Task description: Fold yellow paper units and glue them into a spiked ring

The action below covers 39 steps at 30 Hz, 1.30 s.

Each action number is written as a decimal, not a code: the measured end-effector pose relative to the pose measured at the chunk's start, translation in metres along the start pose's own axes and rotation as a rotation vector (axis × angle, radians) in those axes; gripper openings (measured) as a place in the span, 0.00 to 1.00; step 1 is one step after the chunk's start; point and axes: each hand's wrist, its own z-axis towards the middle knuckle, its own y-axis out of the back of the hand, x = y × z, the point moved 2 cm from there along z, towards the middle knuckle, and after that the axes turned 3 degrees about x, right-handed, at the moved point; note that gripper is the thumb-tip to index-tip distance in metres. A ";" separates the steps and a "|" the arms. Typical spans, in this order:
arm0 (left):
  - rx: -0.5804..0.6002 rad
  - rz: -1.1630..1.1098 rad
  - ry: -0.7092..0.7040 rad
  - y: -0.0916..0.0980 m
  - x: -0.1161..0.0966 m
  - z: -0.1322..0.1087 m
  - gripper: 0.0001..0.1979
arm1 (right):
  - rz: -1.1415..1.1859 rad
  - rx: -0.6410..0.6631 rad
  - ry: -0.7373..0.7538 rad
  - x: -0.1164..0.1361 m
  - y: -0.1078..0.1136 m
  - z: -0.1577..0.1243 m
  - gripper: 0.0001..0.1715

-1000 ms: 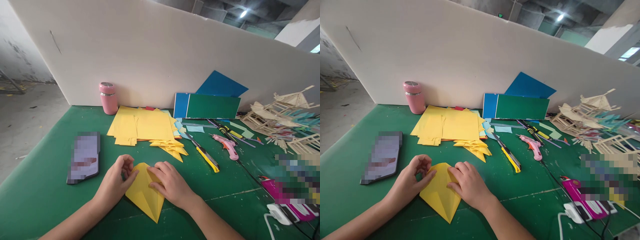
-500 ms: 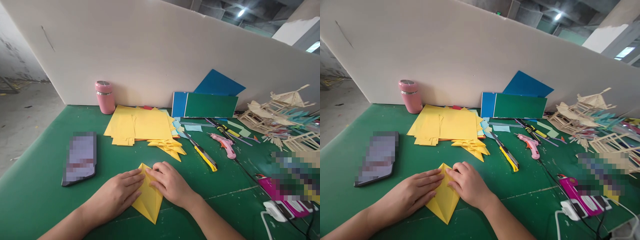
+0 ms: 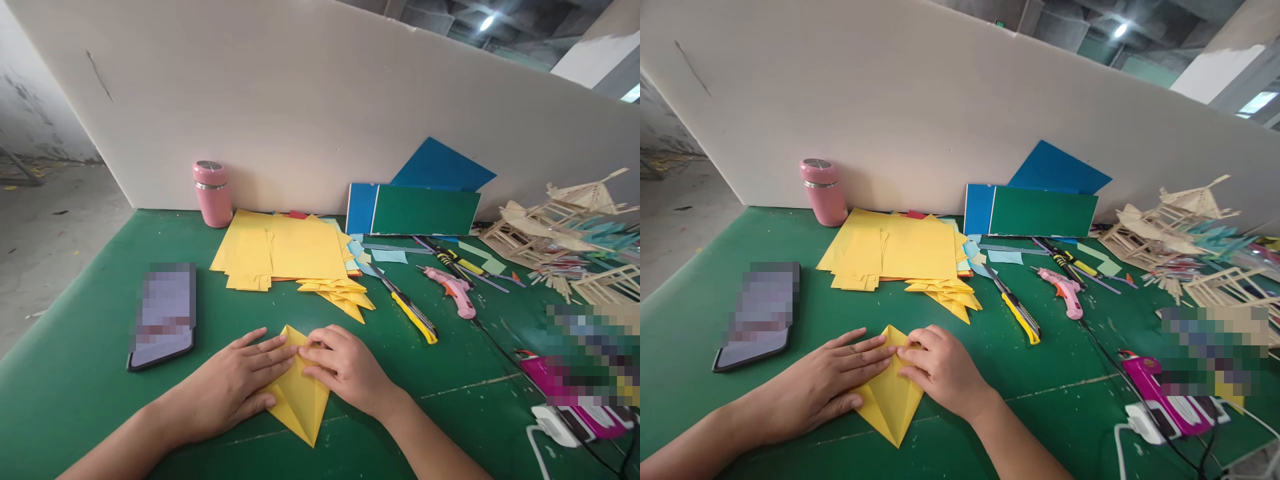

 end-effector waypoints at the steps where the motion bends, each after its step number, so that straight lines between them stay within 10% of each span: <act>1: -0.005 -0.004 -0.005 0.000 0.000 0.000 0.25 | 0.006 0.001 -0.005 0.000 0.000 0.000 0.10; 39: -0.020 0.115 0.047 -0.003 -0.003 0.001 0.21 | -0.017 -0.039 0.032 0.001 -0.001 -0.001 0.11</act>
